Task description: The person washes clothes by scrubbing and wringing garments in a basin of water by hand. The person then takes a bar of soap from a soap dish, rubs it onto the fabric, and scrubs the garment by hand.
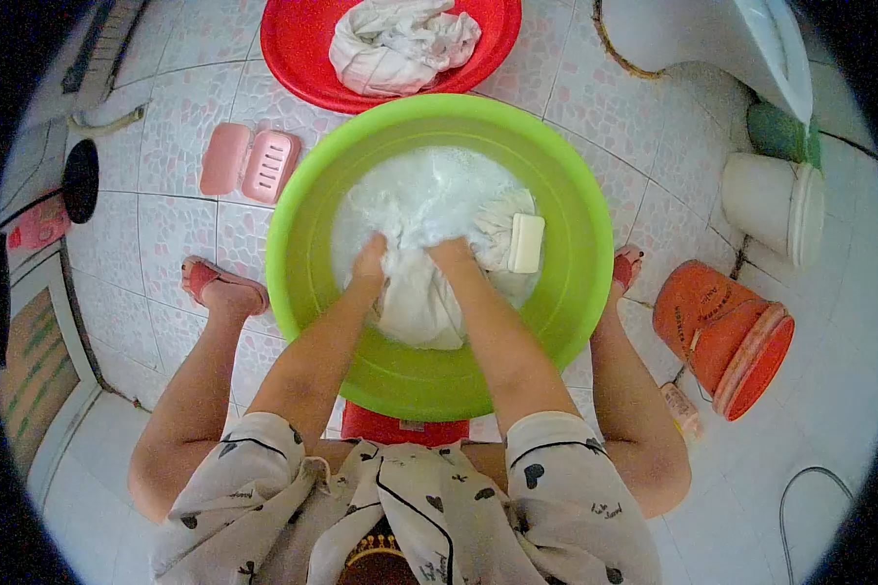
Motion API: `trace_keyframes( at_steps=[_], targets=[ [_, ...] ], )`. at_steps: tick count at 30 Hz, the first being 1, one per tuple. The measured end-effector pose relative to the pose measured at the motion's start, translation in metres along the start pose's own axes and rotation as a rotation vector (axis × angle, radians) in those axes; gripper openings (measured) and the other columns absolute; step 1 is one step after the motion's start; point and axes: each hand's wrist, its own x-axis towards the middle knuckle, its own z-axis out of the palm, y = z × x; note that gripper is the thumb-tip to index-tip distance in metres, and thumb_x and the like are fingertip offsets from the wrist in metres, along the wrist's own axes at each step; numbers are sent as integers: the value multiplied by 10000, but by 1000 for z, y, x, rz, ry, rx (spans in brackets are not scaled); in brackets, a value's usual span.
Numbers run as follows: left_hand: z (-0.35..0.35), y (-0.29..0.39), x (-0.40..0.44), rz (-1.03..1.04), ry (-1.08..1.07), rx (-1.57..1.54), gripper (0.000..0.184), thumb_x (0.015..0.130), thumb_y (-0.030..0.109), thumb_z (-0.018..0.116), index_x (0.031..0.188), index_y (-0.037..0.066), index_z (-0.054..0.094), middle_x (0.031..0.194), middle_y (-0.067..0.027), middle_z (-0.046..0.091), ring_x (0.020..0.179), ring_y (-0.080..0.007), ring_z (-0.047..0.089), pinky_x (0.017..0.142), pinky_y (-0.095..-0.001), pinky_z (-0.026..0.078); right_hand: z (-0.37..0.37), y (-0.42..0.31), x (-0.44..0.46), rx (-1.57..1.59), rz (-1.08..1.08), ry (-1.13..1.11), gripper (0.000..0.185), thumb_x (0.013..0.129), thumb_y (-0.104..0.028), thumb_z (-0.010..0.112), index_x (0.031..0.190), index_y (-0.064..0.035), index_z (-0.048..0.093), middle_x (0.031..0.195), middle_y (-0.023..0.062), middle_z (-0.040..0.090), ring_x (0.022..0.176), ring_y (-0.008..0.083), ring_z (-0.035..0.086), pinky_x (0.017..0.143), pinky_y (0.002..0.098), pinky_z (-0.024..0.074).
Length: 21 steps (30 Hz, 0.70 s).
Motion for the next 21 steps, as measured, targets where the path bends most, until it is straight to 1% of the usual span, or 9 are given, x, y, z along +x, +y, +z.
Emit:
trace_keyframes(
  at_steps=[1, 2, 4, 7, 8, 10, 11, 16, 21],
  targets=[
    [-2, 4, 3, -10, 13, -98, 396, 816, 185, 519, 1177, 19, 518, 1096, -147, 587, 996, -269, 568, 834, -390, 453, -6, 0, 6, -84, -21, 4, 626, 838, -374, 549, 1330, -19, 396, 1338, 207, 431, 1259, 352, 377, 1062, 397, 295],
    [-4, 7, 6, -19, 26, -195, 399, 807, 149, 528, 1183, 15, 519, 1117, -129, 582, 1018, -248, 561, 857, -370, 442, -11, -1, 8, 145, 16, 107, 635, 815, -349, 583, 1322, -10, 405, 1327, 211, 438, 1250, 347, 385, 1057, 394, 300],
    [-11, 85, -11, 68, 29, 376, 470, 810, 102, 510, 1273, 27, 473, 1244, -115, 544, 1100, -254, 538, 957, -352, 403, -17, -5, 4, 487, 80, 273, 634, 767, -296, 652, 1283, 7, 441, 1271, 205, 470, 1206, 325, 417, 1032, 380, 323],
    [-8, 116, -50, 491, 40, -416, 550, 753, -15, 501, 1300, 31, 455, 1229, -52, 537, 1100, -215, 533, 946, -332, 422, -36, -11, -11, 578, 114, 423, 547, 691, -210, 754, 1144, 27, 558, 1073, 148, 585, 1050, 246, 521, 939, 336, 399],
    [-13, 118, -57, 467, -38, -558, 566, 727, -63, 468, 1284, 33, 450, 1207, -82, 534, 1082, -210, 530, 882, -330, 463, -44, -12, -16, 724, 183, 267, 504, 716, -220, 733, 1128, 19, 570, 1062, 134, 591, 1033, 230, 529, 924, 327, 407],
    [-19, 151, -96, 259, -147, -719, 580, 716, -76, 459, 1286, 31, 435, 1194, -93, 537, 1084, -229, 539, 883, -355, 482, -61, -8, -30, 1001, 313, -57, 423, 765, -241, 691, 1096, 4, 593, 1039, 105, 605, 1000, 200, 544, 895, 307, 421],
    [-21, 162, -114, 151, -204, -794, 587, 711, -82, 454, 1286, 30, 427, 1188, -98, 539, 1085, -239, 543, 884, -367, 491, -65, -4, -37, 1062, 300, -94, 433, 782, -266, 672, 1109, 5, 590, 1045, 106, 608, 996, 201, 549, 886, 306, 424],
    [-29, 182, -179, 201, -355, -928, 701, 611, -95, 476, 1299, 17, 400, 1195, -132, 531, 1085, -295, 548, 927, -399, 477, -102, -10, -87, 1360, 314, -291, 428, 834, -310, 603, 1138, -9, 592, 1087, 93, 615, 1001, 208, 560, 859, 297, 430],
    [-37, 173, -223, 175, -536, -921, 673, 648, -51, 480, 1311, 6, 387, 1238, -159, 515, 1128, -311, 526, 967, -422, 449, -117, -16, -140, 1591, 282, -166, 403, 837, -199, 558, 1180, 12, 557, 1160, 95, 593, 1060, 212, 551, 906, 318, 430]
  ],
)
